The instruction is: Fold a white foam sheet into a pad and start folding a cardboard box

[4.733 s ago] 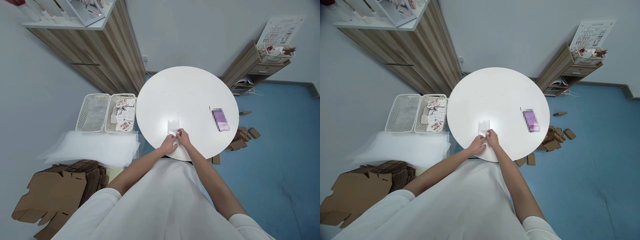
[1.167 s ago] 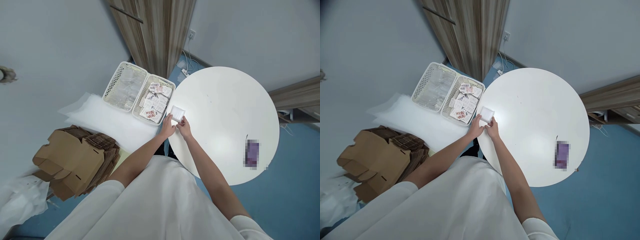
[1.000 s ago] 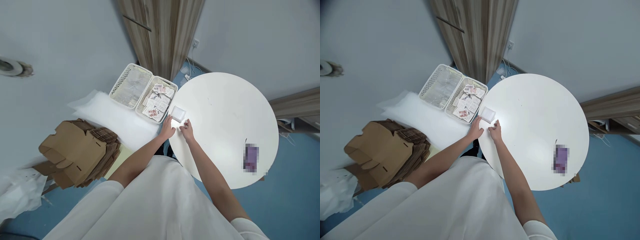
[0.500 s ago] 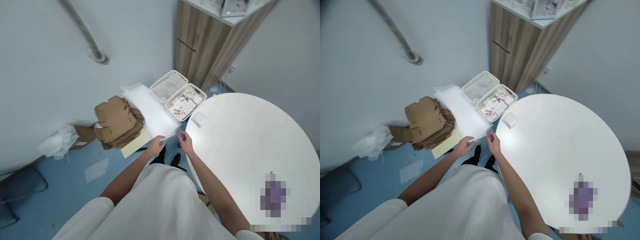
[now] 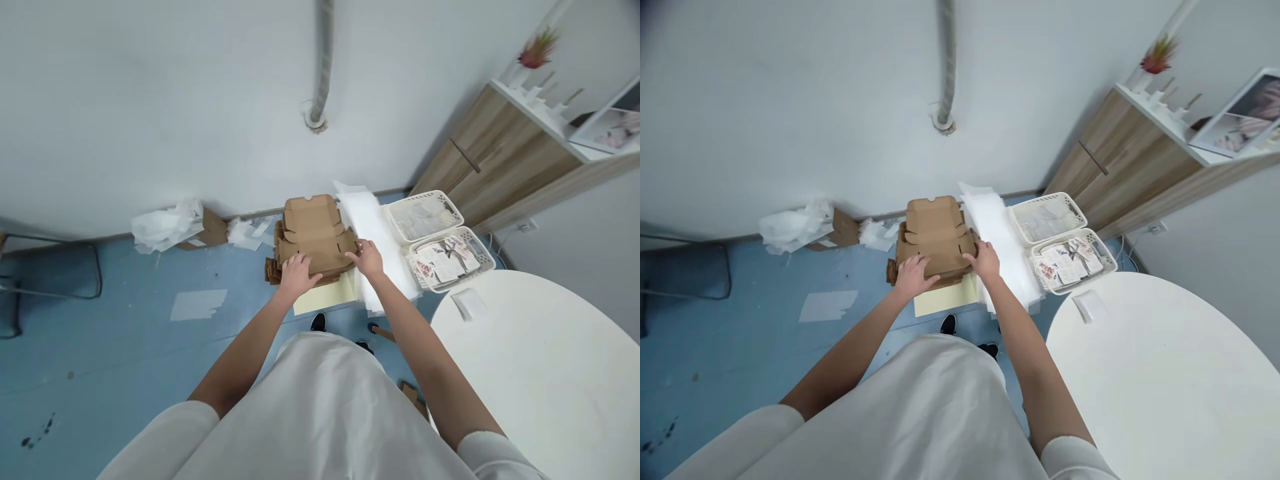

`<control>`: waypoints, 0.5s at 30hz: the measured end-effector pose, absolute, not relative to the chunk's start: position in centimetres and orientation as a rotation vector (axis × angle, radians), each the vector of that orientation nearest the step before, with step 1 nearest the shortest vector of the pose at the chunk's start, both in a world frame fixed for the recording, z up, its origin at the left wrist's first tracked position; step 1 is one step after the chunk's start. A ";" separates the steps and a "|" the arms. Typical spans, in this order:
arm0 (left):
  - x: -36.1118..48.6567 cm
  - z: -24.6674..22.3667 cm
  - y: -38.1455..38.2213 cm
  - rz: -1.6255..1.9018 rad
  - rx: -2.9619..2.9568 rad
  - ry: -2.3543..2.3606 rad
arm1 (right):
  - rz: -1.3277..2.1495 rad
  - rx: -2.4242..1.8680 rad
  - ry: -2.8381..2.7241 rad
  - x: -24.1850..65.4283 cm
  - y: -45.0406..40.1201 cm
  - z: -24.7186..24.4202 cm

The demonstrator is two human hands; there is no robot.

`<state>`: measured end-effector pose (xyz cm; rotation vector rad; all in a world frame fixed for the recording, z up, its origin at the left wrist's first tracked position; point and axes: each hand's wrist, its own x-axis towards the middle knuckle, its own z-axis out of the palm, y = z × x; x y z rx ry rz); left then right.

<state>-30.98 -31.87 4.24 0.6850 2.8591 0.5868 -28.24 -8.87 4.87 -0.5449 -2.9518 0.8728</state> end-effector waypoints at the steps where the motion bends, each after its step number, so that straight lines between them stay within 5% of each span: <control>1: -31.5 3.8 -32.8 0.575 0.670 2.851 | 0.792 -0.568 -3.004 -29.3 -9.4 4.9; 9: -32.3 2.7 -35.4 0.603 0.735 2.770 | 0.364 -0.821 -3.207 -31.8 -12.1 7.4; 15: -32.6 3.0 -34.5 0.666 0.871 2.716 | 0.781 -0.801 -2.973 -31.0 -12.0 9.7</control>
